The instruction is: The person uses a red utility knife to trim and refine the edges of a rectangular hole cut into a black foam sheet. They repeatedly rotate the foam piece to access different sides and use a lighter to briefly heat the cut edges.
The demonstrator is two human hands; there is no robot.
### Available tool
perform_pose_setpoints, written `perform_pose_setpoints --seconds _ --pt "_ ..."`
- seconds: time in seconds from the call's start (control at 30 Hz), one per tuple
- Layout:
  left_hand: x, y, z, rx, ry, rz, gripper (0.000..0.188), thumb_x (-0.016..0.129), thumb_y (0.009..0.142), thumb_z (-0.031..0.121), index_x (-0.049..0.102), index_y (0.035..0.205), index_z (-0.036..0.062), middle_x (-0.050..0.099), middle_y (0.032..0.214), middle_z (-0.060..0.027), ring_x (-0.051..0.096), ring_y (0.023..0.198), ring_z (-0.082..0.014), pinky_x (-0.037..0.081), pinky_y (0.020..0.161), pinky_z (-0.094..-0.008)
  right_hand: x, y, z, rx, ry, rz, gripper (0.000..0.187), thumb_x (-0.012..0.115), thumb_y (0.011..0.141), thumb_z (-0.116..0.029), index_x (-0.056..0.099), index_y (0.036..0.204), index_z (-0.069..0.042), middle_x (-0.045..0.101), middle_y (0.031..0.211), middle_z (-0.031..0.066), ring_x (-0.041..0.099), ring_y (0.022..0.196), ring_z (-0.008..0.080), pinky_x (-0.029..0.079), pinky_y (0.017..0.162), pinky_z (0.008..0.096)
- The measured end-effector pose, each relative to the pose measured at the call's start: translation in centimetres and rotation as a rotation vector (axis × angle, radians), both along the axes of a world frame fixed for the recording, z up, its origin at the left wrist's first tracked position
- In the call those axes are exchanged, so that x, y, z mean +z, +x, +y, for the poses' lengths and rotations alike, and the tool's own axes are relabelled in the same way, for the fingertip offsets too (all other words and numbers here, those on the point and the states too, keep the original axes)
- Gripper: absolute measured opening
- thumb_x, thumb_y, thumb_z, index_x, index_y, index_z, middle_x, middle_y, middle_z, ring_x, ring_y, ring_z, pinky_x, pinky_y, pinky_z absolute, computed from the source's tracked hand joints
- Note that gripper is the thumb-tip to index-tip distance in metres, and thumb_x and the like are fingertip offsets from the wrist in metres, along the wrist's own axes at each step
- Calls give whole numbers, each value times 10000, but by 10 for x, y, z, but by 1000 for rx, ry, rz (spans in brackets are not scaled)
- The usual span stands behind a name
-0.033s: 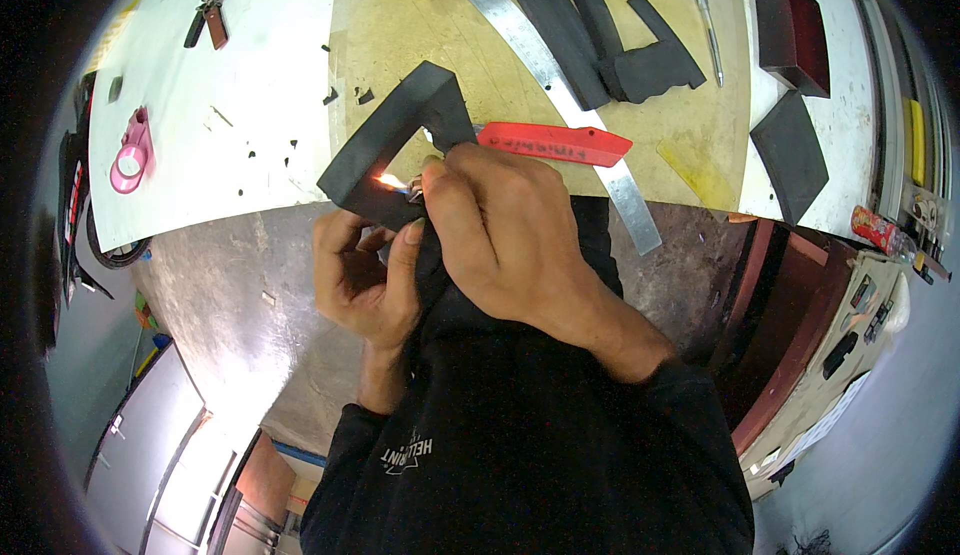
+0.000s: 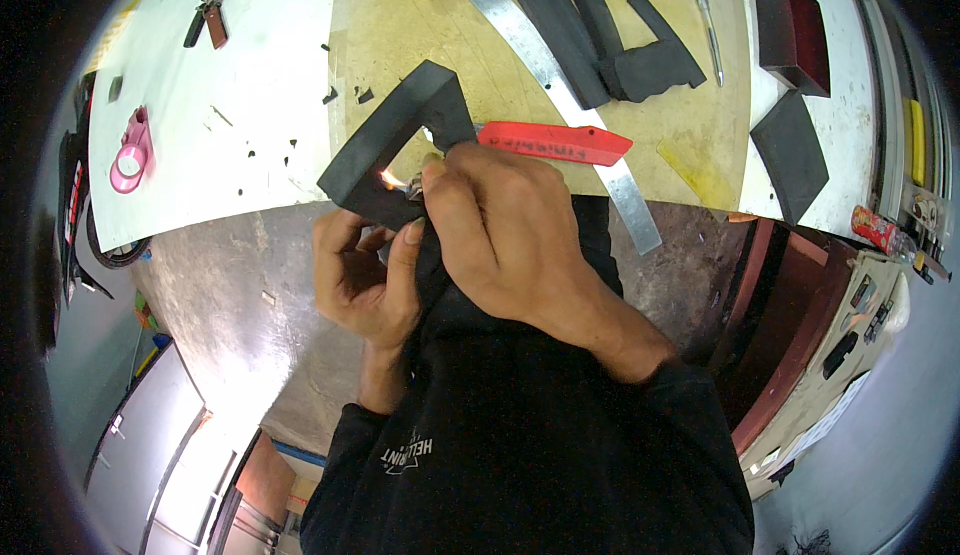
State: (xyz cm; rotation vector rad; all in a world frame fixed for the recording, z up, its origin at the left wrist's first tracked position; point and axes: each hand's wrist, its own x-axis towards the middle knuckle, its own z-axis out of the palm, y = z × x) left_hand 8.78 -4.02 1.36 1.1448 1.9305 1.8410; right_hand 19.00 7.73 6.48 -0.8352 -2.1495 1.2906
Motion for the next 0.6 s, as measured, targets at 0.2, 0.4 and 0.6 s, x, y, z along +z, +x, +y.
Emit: perform_pose_setpoints --seconds 0.2,0.4,0.6 --pt "5 2 -5 -5 -16 0 411 772 715 -44 581 1077 -85 585 951 -157 618 804 -185 561 679 -258 4 1 -10 -98 -168 -27 239 485 897 -131 527 707 8 528 658 177 529 571 382 383 491 436" --pt "5 3 -6 0 -15 18 402 764 716 -58 582 1073 -88 582 947 -157 614 816 -181 557 642 -251 10 2 -5 -42 -102 10 264 517 888 -165 523 694 13 529 633 168 532 556 364 389 490 407" --pt "1 1 1 -28 31 -74 408 732 731 -90 558 1100 -98 563 978 -156 611 856 -179 570 684 -243 -9 6 -4 -96 -59 17 200 595 853 -168 558 770 9 523 612 123 535 522 261 387 478 345"
